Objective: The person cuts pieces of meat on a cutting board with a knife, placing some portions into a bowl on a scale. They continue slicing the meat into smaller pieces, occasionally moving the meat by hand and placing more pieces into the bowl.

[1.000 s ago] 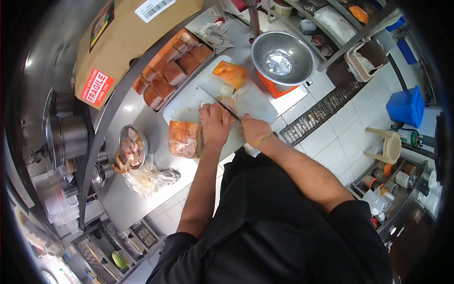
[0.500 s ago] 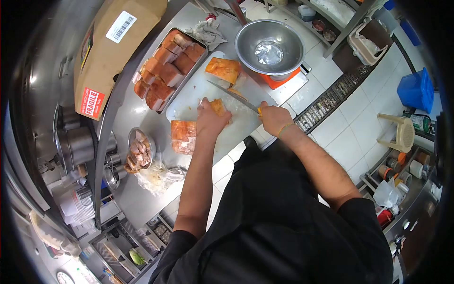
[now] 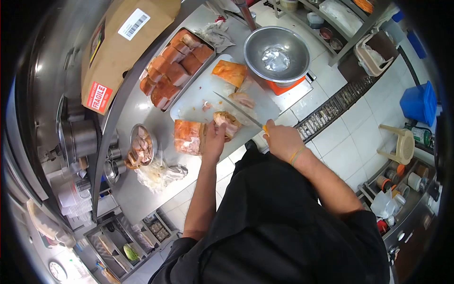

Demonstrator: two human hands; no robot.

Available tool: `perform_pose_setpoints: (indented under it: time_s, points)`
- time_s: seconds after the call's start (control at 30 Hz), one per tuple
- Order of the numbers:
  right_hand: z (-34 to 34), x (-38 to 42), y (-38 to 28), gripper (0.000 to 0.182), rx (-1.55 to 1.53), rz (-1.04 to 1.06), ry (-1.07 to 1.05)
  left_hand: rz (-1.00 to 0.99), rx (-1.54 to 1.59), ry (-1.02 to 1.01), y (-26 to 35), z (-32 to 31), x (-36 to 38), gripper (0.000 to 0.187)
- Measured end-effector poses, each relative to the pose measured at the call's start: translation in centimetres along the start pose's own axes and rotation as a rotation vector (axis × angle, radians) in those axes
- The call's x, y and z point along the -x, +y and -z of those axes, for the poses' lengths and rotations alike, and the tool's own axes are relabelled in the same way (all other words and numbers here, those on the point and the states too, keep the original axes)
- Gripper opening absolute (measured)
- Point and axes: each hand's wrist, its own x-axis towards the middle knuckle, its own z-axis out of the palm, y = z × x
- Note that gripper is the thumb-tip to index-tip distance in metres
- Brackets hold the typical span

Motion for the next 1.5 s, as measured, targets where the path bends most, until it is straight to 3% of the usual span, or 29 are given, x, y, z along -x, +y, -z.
perform_pose_setpoints:
  time_s: [0.07, 0.27, 0.37, 0.47, 0.8, 0.9, 1.1, 1.5]
  points:
    - [-0.5, 0.7, -0.4, 0.027, -0.005, 0.003, -0.015, 0.106, 0.132, 0.017, 1.6, -1.2, 1.7, 0.072]
    - [-2.9, 1.4, 2.9, 0.026, 0.030, 0.004, 0.011, -0.611, -0.731, 0.299, 1.7, -1.3, 2.1, 0.089]
    - [-3.5, 0.0, 5.4, 0.025, 0.094, -0.029, 0.075, -0.620, -0.839, 0.116, 3.7, -1.4, 3.0, 0.098]
    - [-1.8, -0.6, 5.7, 0.025, 0.158, -0.054, 0.127, -0.554, -0.726, 0.053, 3.3, -0.7, 1.8, 0.098]
    - [1.9, 4.5, 0.4, 0.012, 0.120, 0.080, 0.244, -0.634, -0.669, 0.239, 3.1, -1.9, 2.9, 0.096]
    - [1.2, 5.4, -0.2, 0.020, 0.164, 0.069, 0.171, -0.639, -0.671, 0.224, 3.2, -1.8, 2.5, 0.094]
    - [1.0, 6.4, -1.4, 0.009, 0.186, 0.094, 0.104, -0.645, -0.642, 0.235, 2.2, -1.5, 1.7, 0.090]
    - [0.1, 6.2, -2.9, 0.010, 0.248, 0.037, 0.042, -0.651, -0.613, 0.265, 0.8, -1.5, 1.1, 0.092]
